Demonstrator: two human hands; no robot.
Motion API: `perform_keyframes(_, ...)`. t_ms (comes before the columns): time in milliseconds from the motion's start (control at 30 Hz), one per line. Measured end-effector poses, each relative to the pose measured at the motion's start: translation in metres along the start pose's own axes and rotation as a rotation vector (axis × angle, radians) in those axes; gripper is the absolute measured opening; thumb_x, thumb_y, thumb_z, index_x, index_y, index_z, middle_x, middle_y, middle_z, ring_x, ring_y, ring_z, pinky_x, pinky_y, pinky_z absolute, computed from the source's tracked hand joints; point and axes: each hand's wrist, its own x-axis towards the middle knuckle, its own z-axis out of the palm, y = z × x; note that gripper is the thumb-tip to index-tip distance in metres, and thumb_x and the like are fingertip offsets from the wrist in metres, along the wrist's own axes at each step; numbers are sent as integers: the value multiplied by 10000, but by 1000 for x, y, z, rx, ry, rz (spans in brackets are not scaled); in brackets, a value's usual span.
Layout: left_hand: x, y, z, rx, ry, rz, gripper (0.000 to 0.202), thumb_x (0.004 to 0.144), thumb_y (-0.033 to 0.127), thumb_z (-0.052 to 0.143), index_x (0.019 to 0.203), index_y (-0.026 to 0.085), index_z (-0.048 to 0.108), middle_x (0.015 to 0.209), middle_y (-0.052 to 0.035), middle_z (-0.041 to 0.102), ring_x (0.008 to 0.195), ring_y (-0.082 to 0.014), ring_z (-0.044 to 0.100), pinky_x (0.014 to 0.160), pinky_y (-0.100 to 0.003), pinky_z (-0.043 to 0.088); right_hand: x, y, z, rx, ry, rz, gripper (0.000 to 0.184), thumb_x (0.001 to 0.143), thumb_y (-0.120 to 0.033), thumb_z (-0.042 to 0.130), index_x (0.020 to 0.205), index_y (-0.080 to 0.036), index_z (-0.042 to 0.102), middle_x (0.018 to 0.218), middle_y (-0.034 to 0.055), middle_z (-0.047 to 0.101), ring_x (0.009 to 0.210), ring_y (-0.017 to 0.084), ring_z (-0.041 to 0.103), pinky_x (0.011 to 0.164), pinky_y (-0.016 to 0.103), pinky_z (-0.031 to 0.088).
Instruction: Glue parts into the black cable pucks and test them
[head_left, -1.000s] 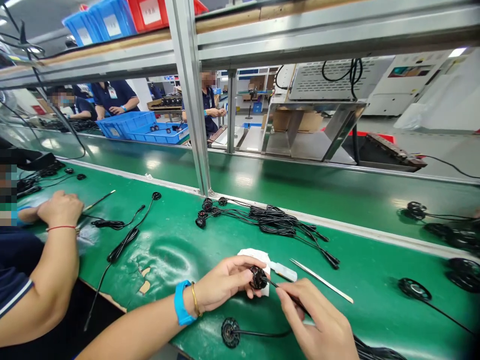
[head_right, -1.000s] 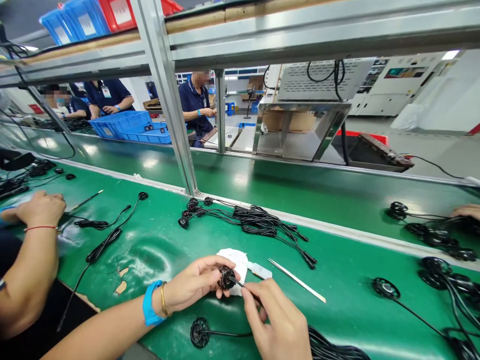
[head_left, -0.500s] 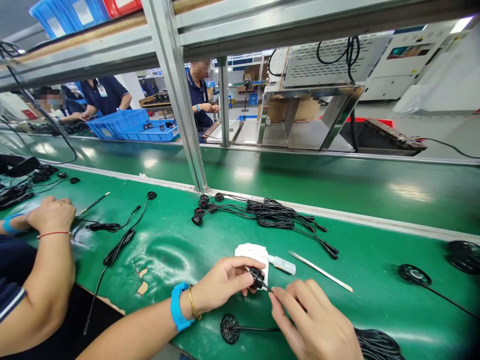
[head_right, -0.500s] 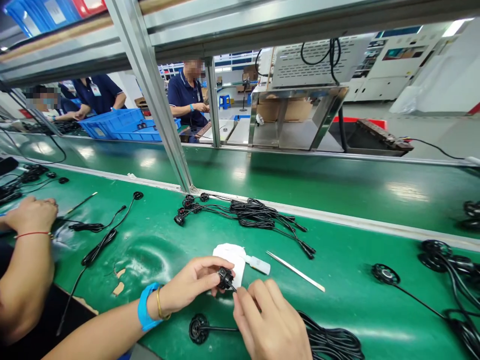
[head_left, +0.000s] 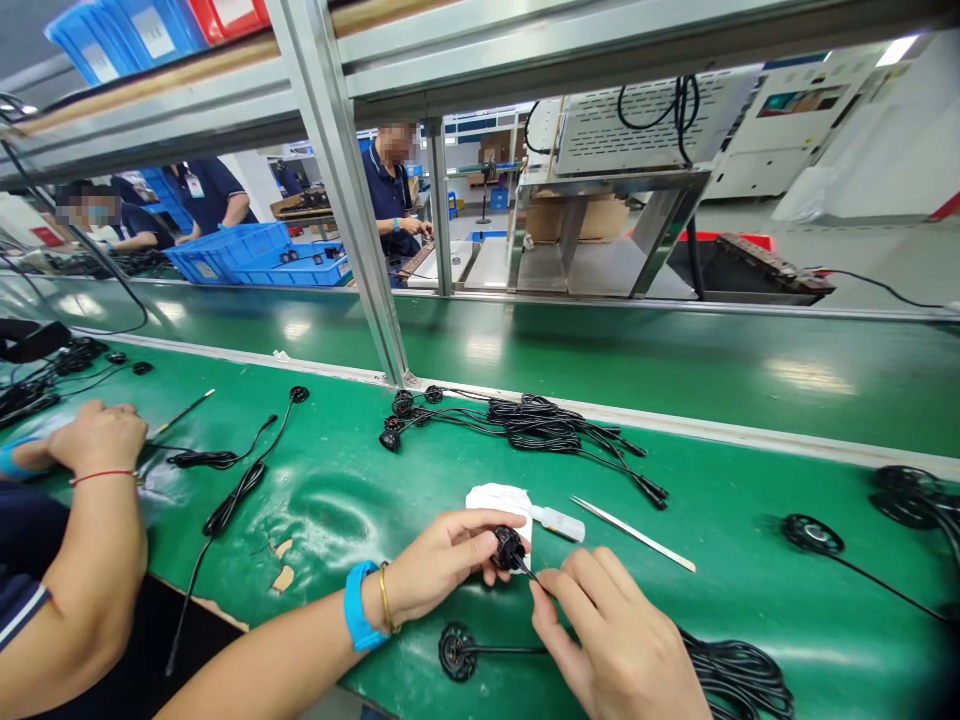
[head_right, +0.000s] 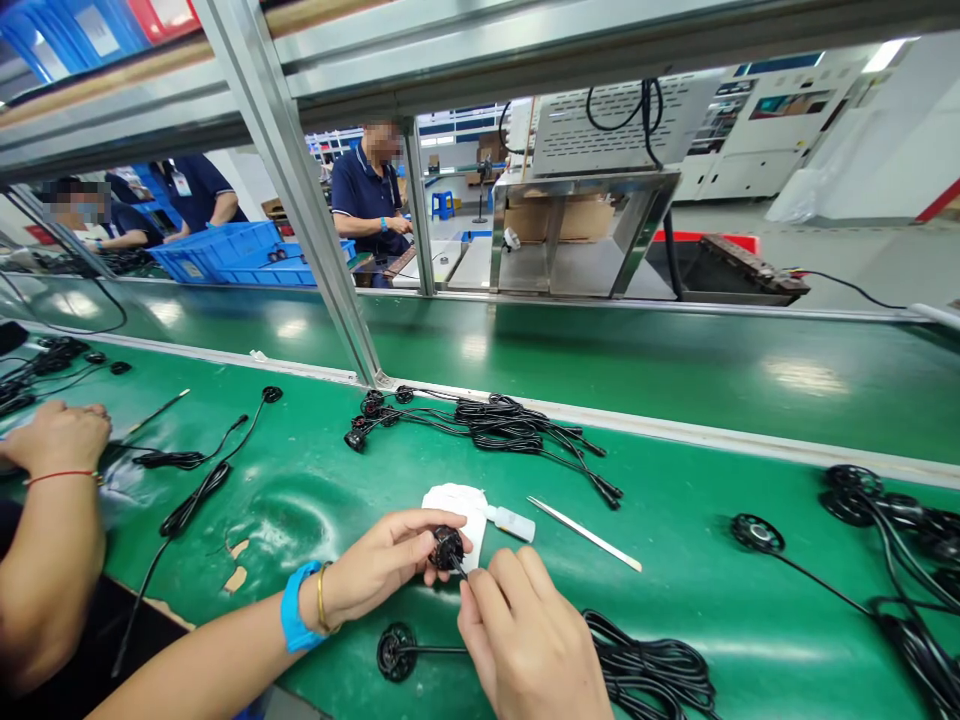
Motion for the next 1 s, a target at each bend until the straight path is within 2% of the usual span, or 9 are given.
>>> perform_keyframes(100, -1, 3, 3, 135, 8, 53, 409, 884, 421, 697, 1234, 209, 701, 1113, -108, 673, 823, -141, 592, 714, -237, 457, 0, 0, -1, -18, -12, 5, 150, 965, -141, 531, 830, -178, 584, 754, 30, 473, 718, 176, 435, 637, 314, 308)
perform_keyframes(233, -3, 8, 8, 297, 9, 184, 310, 888, 346, 705, 1162, 207, 744, 1165, -98, 655, 1052, -196, 579, 926, -277, 450, 1, -3, 1, -32, 13, 9, 197, 976, -146, 501, 793, -184, 566, 736, 30, 463, 702, 175, 438, 621, 311, 310)
perform_keyframes(267, -3, 8, 8, 289, 8, 177, 312, 890, 344, 703, 1167, 207, 741, 1171, -102, 660, 1051, -197, 585, 926, -279, 454, 1, -3, 2, -27, 14, 12, 198, 977, -147, 499, 795, -185, 565, 736, 30, 467, 702, 174, 445, 619, 308, 314)
perform_keyframes(400, -3, 3, 5, 82, -38, 37, 409, 923, 410, 650, 1278, 209, 670, 1178, -141, 692, 866, -164, 650, 748, -254, 495, 1, -1, 3, 26, 24, 42, 146, 978, -145, 513, 854, -188, 578, 757, 29, 499, 715, 162, 476, 634, 282, 352)
perform_keyframes(567, -1, -2, 3, -87, -70, -14, 465, 926, 416, 647, 1324, 177, 626, 1197, -190, 690, 863, -170, 700, 735, -234, 497, 4, 2, 2, 48, 84, 60, 132, 986, -166, 516, 881, -184, 593, 734, 21, 500, 686, 152, 466, 620, 273, 353)
perform_keyframes(700, -1, -3, 5, -144, -65, -33, 451, 913, 398, 671, 1291, 153, 650, 1139, -185, 714, 837, -163, 708, 783, -251, 523, 7, 0, 1, 40, 106, 49, 138, 995, -171, 494, 914, -179, 606, 728, 21, 497, 678, 155, 464, 606, 273, 341)
perform_keyframes(833, -2, -1, 8, -112, -31, -19, 449, 901, 408, 683, 1274, 159, 669, 1135, -173, 727, 855, -169, 711, 840, -288, 540, 5, 1, 2, 28, 92, 47, 131, 993, -168, 503, 901, -178, 596, 730, 19, 495, 689, 155, 463, 613, 274, 335)
perform_keyframes(1000, -4, 3, 12, 80, 33, 36, 502, 890, 455, 682, 1304, 173, 653, 1232, -168, 699, 901, -193, 708, 889, -337, 545, -1, 3, 9, 24, 48, 69, 154, 986, -177, 526, 837, -186, 567, 745, 15, 503, 711, 150, 478, 631, 268, 344)
